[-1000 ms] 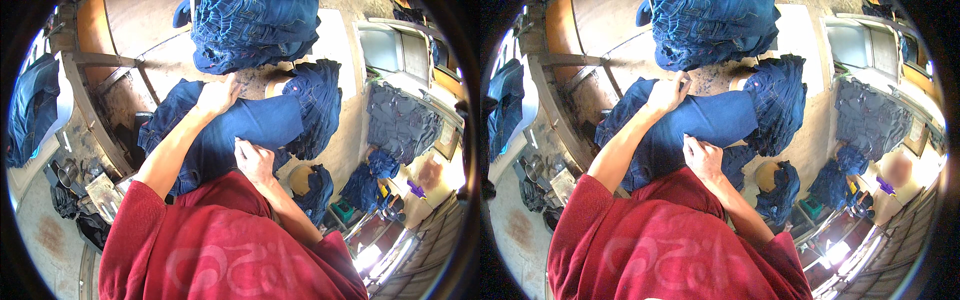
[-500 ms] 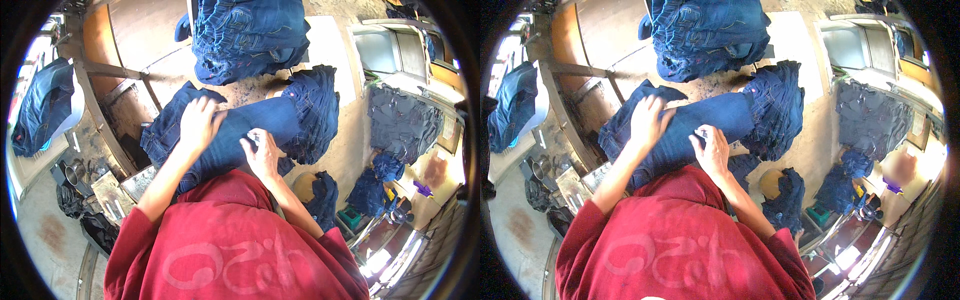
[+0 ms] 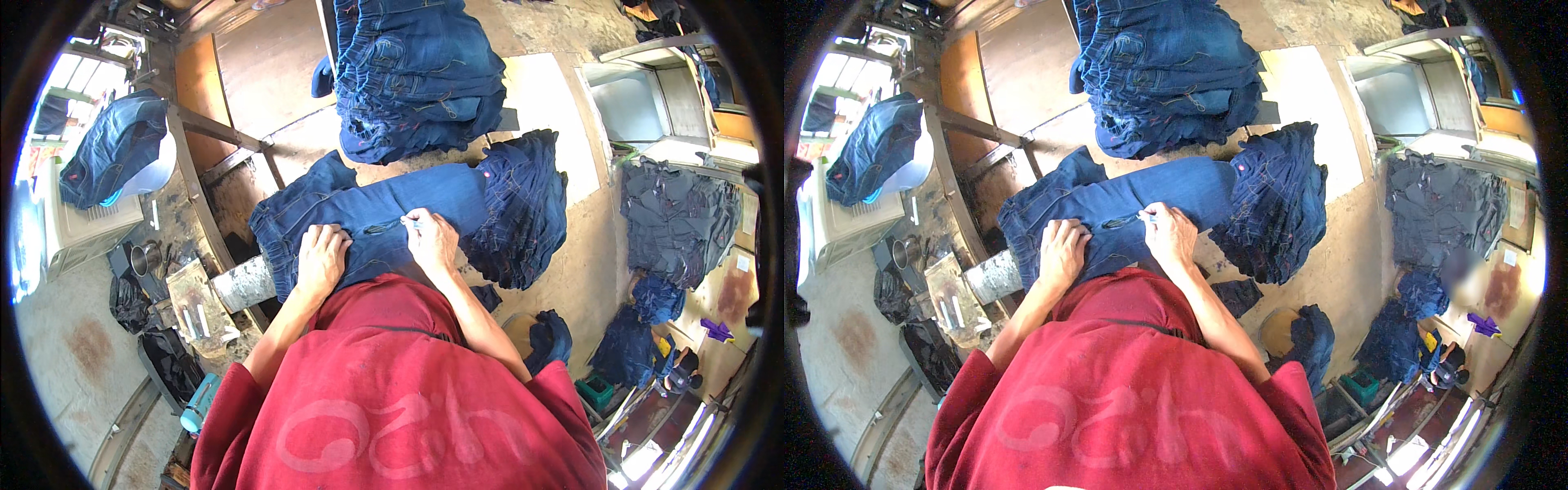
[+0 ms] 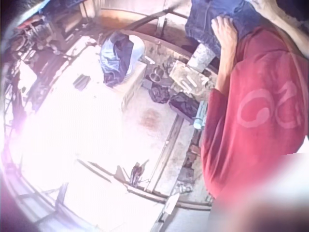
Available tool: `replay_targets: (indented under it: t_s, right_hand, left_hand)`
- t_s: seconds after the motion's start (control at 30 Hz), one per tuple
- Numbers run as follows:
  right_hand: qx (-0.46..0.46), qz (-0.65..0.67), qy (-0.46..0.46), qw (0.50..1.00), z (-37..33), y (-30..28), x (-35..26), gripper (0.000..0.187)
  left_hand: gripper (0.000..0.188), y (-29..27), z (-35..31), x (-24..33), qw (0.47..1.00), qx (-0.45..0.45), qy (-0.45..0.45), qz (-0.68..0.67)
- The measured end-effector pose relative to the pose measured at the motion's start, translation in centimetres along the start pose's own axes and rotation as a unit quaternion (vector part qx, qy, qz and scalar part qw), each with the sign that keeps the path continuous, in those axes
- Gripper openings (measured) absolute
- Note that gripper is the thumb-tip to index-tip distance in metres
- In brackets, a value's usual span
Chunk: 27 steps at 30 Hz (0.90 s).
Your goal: The person scrapes threads off denim jeans using a small metal tool. They repeatedly pick up jeans from a pile, scrape the surface, and place them back down.
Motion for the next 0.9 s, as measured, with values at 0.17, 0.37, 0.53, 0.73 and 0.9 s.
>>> replay_targets:
  t_s: [0.17, 0.37, 0.53, 0.73, 0.9]
  right_hand:
    - [-0.105, 0.133, 0.127, 0.977, -1.1, 0.7, 1.2, 0.024]
    - [-0.117, 0.220, 0.106, 0.963, -0.3, 0.2, 0.4, 0.023]
    - [-0.125, 0.234, 0.071, 0.962, -0.3, 0.1, 0.4, 0.025]
    - [-0.164, 0.227, 0.064, 0.958, -0.3, 0.2, 0.7, 0.023]
    - [-0.184, 0.219, 0.050, 0.957, 0.1, 0.3, 0.8, 0.026]
  left_hand:
    - [0.014, -1.8, 0.1, 3.2, 0.998, 0.023, -0.049, 0.014]
    - [0.050, 4.5, 0.6, 4.0, 0.837, -0.147, -0.361, -0.383]
    - [0.027, 6.3, -0.2, 4.3, 0.683, -0.092, -0.439, -0.577]
    - [0.022, 6.3, -1.8, 4.6, 0.673, -0.050, -0.458, -0.578]
    - [0.016, 5.4, -3.0, 5.6, 0.628, -0.024, -0.471, -0.619]
Point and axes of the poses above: each hand's wrist, its own z-axis towards the middle knuckle, its own y-axis out of the palm, x = y × z, the point moved 8 cm from there along z, towards the middle knuckle, and after that the axes turned 5 degrees about y, right-handed, at the moved point
